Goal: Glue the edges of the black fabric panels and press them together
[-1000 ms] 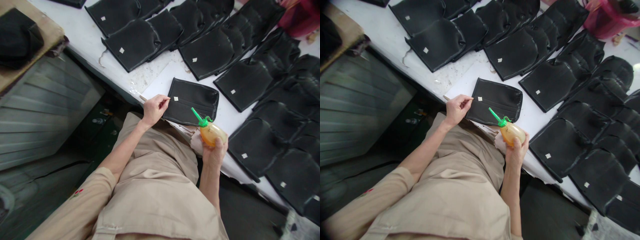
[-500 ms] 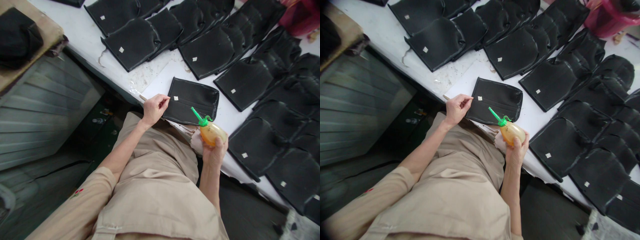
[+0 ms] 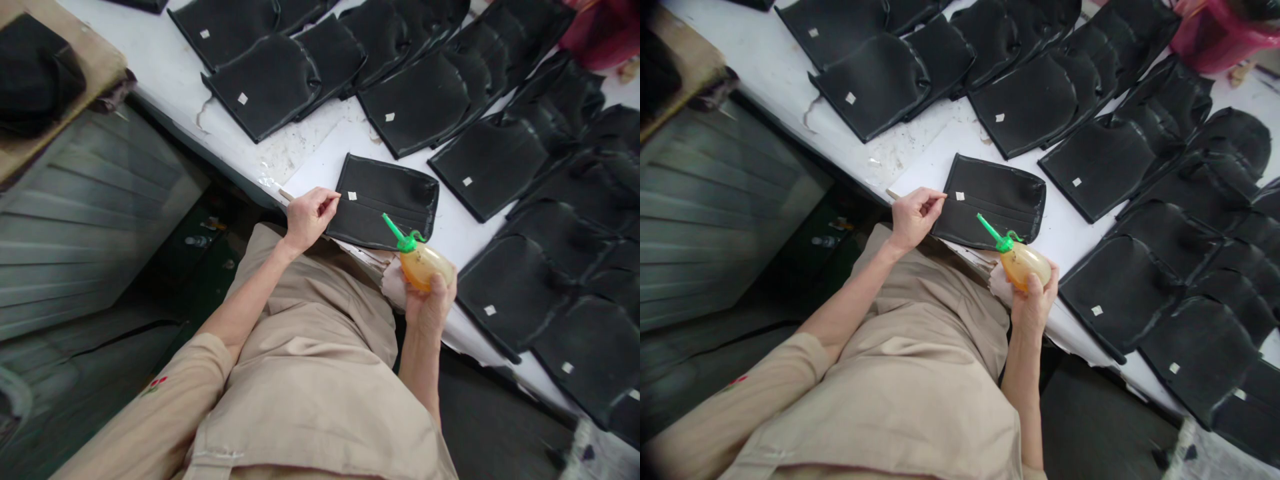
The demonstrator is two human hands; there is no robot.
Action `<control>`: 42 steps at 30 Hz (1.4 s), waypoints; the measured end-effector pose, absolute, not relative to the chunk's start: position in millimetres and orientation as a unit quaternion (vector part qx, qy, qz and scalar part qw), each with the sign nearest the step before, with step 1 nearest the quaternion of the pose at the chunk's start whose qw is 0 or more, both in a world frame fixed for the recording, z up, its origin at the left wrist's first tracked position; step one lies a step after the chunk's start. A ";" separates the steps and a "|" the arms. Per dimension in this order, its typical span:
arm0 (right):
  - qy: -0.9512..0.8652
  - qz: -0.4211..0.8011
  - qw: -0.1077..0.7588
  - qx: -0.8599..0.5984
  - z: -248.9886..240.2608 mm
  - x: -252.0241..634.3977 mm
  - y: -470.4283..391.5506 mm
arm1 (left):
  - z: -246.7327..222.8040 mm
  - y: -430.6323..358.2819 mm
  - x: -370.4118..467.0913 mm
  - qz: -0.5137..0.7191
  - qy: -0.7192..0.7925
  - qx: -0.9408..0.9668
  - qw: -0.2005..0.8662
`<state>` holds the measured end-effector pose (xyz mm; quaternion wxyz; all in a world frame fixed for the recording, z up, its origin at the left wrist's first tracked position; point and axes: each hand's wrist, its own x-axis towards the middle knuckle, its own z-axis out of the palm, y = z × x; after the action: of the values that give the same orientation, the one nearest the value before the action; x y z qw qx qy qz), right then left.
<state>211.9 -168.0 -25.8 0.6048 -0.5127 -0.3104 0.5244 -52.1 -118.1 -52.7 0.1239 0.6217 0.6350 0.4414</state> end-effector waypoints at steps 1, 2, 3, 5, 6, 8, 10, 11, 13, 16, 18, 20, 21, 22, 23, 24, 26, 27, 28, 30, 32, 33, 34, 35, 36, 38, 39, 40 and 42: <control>-0.312 0.524 0.604 -0.513 -25.7 211.9 -167.9 | -53.0 -118.2 -52.1 0.444 0.633 0.622 0.123; -0.315 0.522 0.603 -0.515 -25.5 211.8 -167.7 | -53.3 -118.2 -52.1 0.446 0.632 0.623 0.122; -0.318 0.520 0.601 -0.517 -25.3 211.7 -167.7 | -53.5 -118.3 -52.1 0.447 0.631 0.622 0.121; -0.321 0.516 0.597 -0.524 -24.6 211.5 -167.6 | -53.6 -118.4 -52.1 0.445 0.634 0.621 0.122; -0.322 0.515 0.595 -0.526 -24.3 211.4 -167.7 | -53.5 -118.5 -52.1 0.443 0.636 0.620 0.123; -0.322 0.513 0.594 -0.528 -24.0 211.3 -167.8 | -53.2 -118.4 -52.0 0.443 0.637 0.619 0.122; -0.323 0.513 0.598 -0.524 -23.9 211.2 -167.9 | -52.8 -118.3 -51.9 0.446 0.635 0.620 0.119; -0.323 0.514 0.599 -0.522 -24.0 211.2 -167.9 | -52.7 -118.2 -51.8 0.447 0.634 0.620 0.118; -0.324 0.517 0.597 -0.521 -24.3 211.3 -168.0 | -52.7 -118.1 -51.8 0.444 0.635 0.621 0.117; -0.327 0.514 0.592 -0.528 -24.8 211.6 -168.1 | -53.1 -118.1 -51.7 0.441 0.638 0.620 0.118; -0.328 0.512 0.591 -0.531 -25.1 211.8 -168.2 | -53.4 -118.2 -51.8 0.441 0.638 0.621 0.116; -0.326 0.513 0.592 -0.530 -25.3 211.9 -168.3 | -53.4 -118.2 -51.9 0.442 0.637 0.621 0.115; -0.324 0.515 0.593 -0.528 -25.3 211.9 -168.3 | -53.3 -118.2 -51.9 0.444 0.635 0.621 0.114; -0.322 0.517 0.594 -0.526 -25.3 211.9 -168.4 | -53.1 -118.2 -51.9 0.446 0.634 0.622 0.114; -0.321 0.518 0.595 -0.525 -25.2 211.8 -168.4 | -52.9 -118.2 -51.9 0.447 0.633 0.622 0.115; -0.320 0.517 0.595 -0.525 -25.2 211.8 -168.4 | -52.7 -118.2 -51.8 0.447 0.632 0.623 0.115; -0.321 0.515 0.595 -0.527 -25.1 211.7 -168.4 | -52.2 -118.2 -51.6 0.443 0.634 0.623 0.118; -0.322 0.513 0.596 -0.528 -25.1 211.6 -168.4 | -52.0 -118.3 -51.5 0.440 0.636 0.623 0.119; -0.322 0.512 0.596 -0.528 -25.2 211.6 -168.5 | -51.8 -118.3 -51.4 0.438 0.637 0.623 0.119; -0.319 0.513 0.596 -0.528 -25.2 211.6 -168.6 | -51.5 -118.4 -51.2 0.436 0.639 0.622 0.118; -0.316 0.516 0.595 -0.530 -25.2 211.9 -168.8 | -51.4 -118.5 -51.2 0.437 0.639 0.622 0.118; -0.316 0.516 0.593 -0.531 -25.2 212.0 -168.9 | -51.4 -118.6 -51.2 0.437 0.639 0.622 0.119; -0.317 0.516 0.592 -0.532 -25.1 212.1 -168.9 | -51.5 -118.6 -51.3 0.438 0.638 0.622 0.120; -0.318 0.515 0.591 -0.533 -25.1 212.2 -169.0 | -51.6 -118.6 -51.4 0.439 0.637 0.622 0.121; -0.318 0.515 0.591 -0.534 -25.1 212.2 -169.0 | -51.7 -118.6 -51.5 0.439 0.637 0.622 0.122; -0.315 0.513 0.593 -0.534 -25.0 212.2 -169.0 | -51.9 -118.6 -51.8 0.438 0.637 0.622 0.122; -0.313 0.514 0.595 -0.533 -25.1 212.1 -169.0 | -52.0 -118.6 -51.8 0.438 0.637 0.623 0.121; -0.312 0.516 0.596 -0.531 -25.1 212.0 -168.9 | -52.0 -118.7 -51.9 0.439 0.636 0.623 0.119; -0.309 0.520 0.600 -0.524 -25.2 211.8 -168.9 | -52.0 -118.8 -51.8 0.442 0.635 0.623 0.115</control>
<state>211.8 -168.9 -25.2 0.5995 -0.5240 -0.3088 0.5202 -51.8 -118.8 -52.0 0.1154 0.6232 0.6346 0.4423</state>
